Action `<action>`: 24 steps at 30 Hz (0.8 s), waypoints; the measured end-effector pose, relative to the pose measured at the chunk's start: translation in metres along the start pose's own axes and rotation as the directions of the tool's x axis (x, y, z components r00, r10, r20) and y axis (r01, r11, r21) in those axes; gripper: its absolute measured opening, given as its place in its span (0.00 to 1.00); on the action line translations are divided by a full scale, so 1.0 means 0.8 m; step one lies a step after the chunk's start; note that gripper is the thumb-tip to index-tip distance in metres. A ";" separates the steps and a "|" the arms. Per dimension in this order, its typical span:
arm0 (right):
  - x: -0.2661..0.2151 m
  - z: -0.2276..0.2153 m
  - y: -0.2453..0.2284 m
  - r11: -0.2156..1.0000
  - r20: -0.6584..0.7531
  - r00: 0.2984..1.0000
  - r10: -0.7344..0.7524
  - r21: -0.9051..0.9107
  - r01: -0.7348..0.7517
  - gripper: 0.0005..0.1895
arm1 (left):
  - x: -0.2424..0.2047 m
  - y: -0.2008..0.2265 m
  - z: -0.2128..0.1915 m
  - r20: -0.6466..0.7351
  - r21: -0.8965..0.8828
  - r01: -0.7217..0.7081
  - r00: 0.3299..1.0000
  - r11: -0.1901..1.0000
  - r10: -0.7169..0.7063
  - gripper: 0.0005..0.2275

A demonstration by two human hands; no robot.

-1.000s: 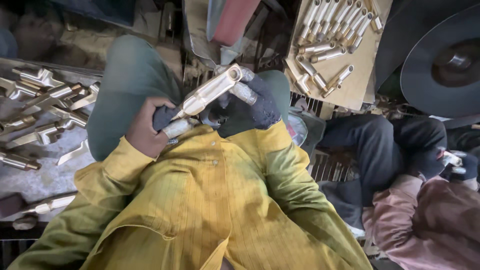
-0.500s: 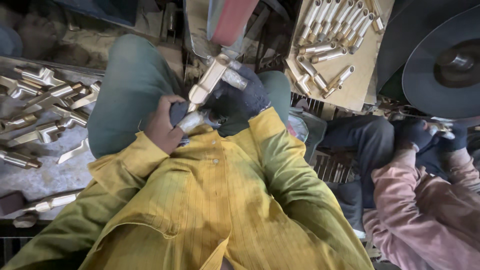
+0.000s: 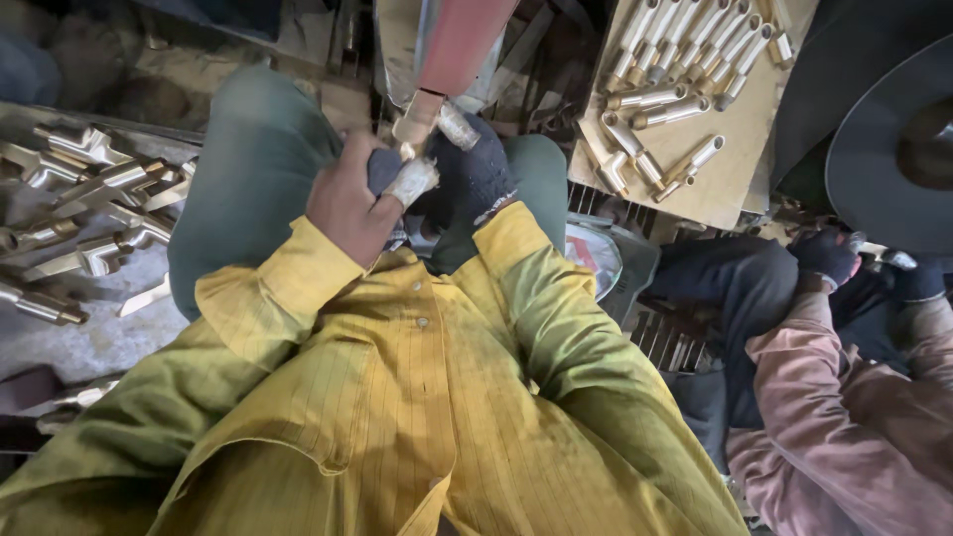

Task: The person sits on the floor and repeatedly picks up brass-colored metal parts, pressing them against a rotating grinding wheel to smooth the surfaces. After each part is worked, it is placed on a nearby wooden board.

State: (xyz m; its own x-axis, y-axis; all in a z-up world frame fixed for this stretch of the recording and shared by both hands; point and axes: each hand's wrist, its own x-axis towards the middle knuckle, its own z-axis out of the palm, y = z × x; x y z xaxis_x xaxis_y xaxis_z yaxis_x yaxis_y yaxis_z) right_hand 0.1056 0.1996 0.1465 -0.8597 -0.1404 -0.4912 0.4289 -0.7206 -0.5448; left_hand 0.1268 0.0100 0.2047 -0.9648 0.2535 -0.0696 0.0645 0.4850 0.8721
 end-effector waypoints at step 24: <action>-0.142 0.038 -0.023 0.769 0.213 0.924 -0.317 -0.513 0.382 0.18 | -0.066 -0.069 -0.104 0.329 -0.609 0.201 0.944 0.767 0.014 0.21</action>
State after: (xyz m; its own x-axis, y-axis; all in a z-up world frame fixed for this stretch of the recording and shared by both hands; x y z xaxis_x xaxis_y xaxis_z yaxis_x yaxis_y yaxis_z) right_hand 0.1866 0.2078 0.2330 -0.9896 -0.0461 -0.1364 0.1437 -0.2592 -0.9551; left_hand 0.1532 -0.1002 0.2006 -0.8262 0.5215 -0.2130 -0.2999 -0.0872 0.9500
